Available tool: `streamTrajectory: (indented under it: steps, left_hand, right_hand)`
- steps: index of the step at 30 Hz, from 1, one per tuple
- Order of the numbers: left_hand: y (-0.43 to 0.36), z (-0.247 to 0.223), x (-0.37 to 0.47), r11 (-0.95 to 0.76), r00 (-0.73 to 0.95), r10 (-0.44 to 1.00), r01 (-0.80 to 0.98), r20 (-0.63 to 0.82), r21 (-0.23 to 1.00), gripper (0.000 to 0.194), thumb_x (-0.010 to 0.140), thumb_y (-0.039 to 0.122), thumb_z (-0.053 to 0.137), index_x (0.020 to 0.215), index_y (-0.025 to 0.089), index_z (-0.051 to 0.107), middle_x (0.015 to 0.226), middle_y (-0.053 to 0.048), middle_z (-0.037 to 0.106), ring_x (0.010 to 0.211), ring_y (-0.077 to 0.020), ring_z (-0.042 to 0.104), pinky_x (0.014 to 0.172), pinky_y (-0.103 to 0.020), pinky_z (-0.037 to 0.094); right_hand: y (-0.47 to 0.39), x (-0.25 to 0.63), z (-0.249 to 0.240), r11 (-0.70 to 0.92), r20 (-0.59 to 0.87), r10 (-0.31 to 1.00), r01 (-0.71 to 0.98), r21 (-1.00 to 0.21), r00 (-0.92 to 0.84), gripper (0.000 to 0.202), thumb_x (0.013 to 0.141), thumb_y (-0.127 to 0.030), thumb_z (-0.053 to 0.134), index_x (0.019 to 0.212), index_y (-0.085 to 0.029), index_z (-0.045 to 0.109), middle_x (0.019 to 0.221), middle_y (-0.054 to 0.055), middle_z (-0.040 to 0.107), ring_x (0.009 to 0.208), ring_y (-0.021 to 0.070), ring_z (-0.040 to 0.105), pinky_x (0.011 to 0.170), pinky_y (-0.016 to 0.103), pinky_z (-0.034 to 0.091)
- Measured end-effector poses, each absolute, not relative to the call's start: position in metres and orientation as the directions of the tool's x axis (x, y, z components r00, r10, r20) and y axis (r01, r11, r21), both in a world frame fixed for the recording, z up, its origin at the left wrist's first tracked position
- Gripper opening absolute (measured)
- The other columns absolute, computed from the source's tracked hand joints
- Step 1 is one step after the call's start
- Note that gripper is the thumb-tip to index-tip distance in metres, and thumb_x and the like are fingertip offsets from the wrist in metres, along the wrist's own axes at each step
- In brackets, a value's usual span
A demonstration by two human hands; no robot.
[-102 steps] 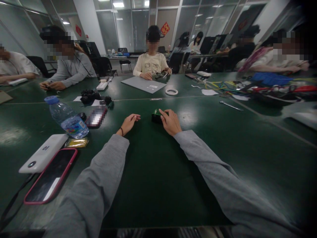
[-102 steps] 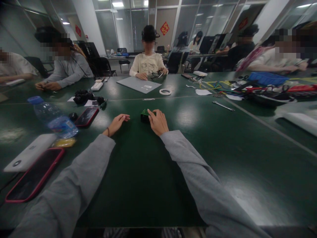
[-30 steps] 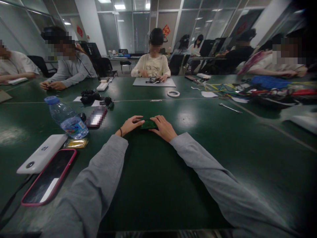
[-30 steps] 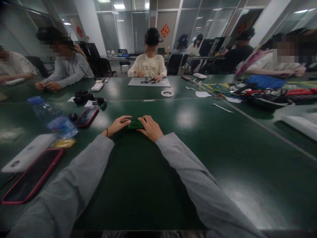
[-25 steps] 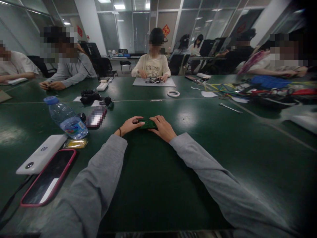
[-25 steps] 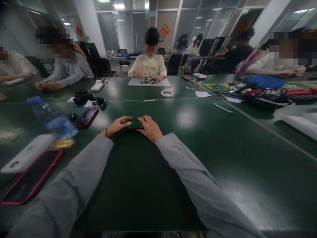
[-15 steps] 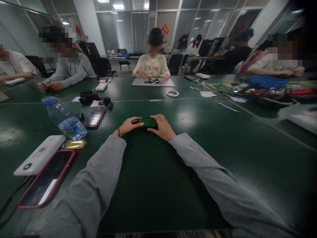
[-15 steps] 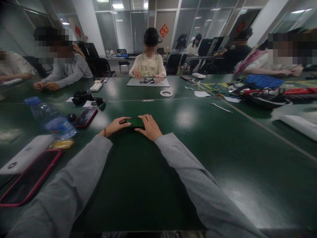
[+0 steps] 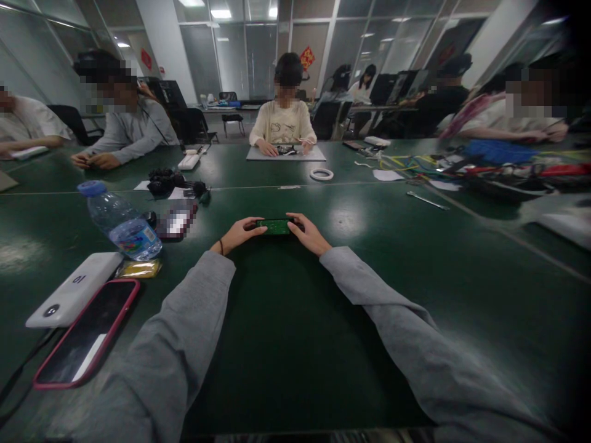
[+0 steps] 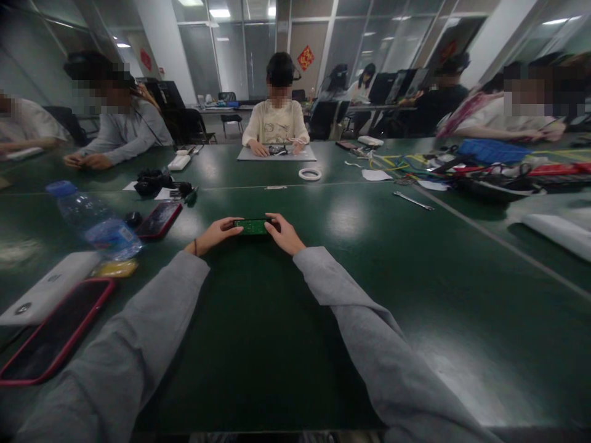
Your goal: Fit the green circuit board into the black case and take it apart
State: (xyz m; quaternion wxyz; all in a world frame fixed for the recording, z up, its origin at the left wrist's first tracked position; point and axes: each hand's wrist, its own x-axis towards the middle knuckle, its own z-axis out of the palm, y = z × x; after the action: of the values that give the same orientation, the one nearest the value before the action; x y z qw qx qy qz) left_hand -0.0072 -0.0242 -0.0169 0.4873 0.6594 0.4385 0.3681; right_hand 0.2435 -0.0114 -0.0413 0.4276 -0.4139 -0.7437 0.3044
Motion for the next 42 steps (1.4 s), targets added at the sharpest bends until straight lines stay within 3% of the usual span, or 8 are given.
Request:
streamTrajectory:
  steps: [9,13,17,29,37,42]
  left_hand:
    - [-0.027,-0.015,-0.007,-0.203,0.313,0.941,0.23,0.125,0.952,0.062,0.068,0.038,0.072,0.124,0.017,0.053,0.128,-0.014,0.057,0.119,-0.0263,0.053,0.104,-0.047,0.037]
    - [-0.022,-0.022,-0.01,-0.31,0.301,0.923,0.219,0.238,0.925,0.075,0.058,0.028,0.08,0.126,0.015,0.05,0.13,-0.015,0.055,0.124,-0.0265,0.048,0.108,-0.047,0.032]
    - [-0.019,-0.026,-0.012,-0.319,0.306,0.921,0.231,0.243,0.919,0.081,0.056,0.026,0.081,0.129,0.015,0.046,0.13,-0.016,0.054,0.127,-0.0272,0.045,0.109,-0.048,0.031]
    - [-0.02,-0.026,-0.011,-0.343,0.318,0.91,0.216,0.266,0.914,0.074,0.056,0.025,0.08,0.123,0.015,0.049,0.125,-0.016,0.057,0.12,-0.026,0.052,0.105,-0.048,0.035]
    - [-0.023,-0.023,-0.01,-0.271,0.272,0.939,0.218,0.208,0.938,0.061,0.071,0.04,0.069,0.124,0.017,0.05,0.123,-0.014,0.058,0.116,-0.0252,0.055,0.103,-0.047,0.039]
    - [-0.027,-0.017,-0.009,-0.254,0.301,0.936,0.229,0.179,0.94,0.062,0.069,0.039,0.071,0.123,0.017,0.051,0.12,-0.013,0.06,0.113,-0.0248,0.057,0.101,-0.046,0.041]
  right_hand:
    - [-0.013,0.239,-0.041,0.52,0.436,0.849,0.328,-0.789,-0.299,0.038,0.088,-0.036,0.053,0.121,-0.018,0.052,0.112,0.009,0.056,0.104,0.0215,0.054,0.095,0.043,0.046]
    - [-0.017,0.238,-0.04,0.618,0.515,0.785,0.379,-0.689,-0.343,0.048,0.083,-0.028,0.059,0.128,-0.018,0.047,0.117,0.01,0.051,0.105,0.0219,0.054,0.092,0.042,0.049]
    - [-0.02,0.239,-0.039,0.66,0.527,0.751,0.442,-0.607,-0.397,0.053,0.082,-0.025,0.06,0.132,-0.021,0.044,0.115,0.009,0.048,0.102,0.0218,0.054,0.092,0.043,0.05]
    - [-0.023,0.238,-0.036,0.682,0.562,0.725,0.524,-0.51,-0.397,0.051,0.078,-0.018,0.064,0.125,-0.02,0.044,0.114,0.009,0.048,0.106,0.0232,0.051,0.094,0.043,0.047]
    - [-0.036,0.232,-0.021,0.735,0.588,0.633,0.629,-0.253,-0.503,0.05,0.074,-0.008,0.058,0.12,-0.018,0.041,0.118,0.011,0.047,0.11,0.0276,0.045,0.093,0.045,0.043]
    - [-0.043,0.23,-0.016,0.718,0.549,0.646,0.665,-0.203,-0.53,0.052,0.071,-0.007,0.058,0.118,-0.02,0.041,0.12,0.011,0.045,0.111,0.0295,0.044,0.091,0.047,0.043]
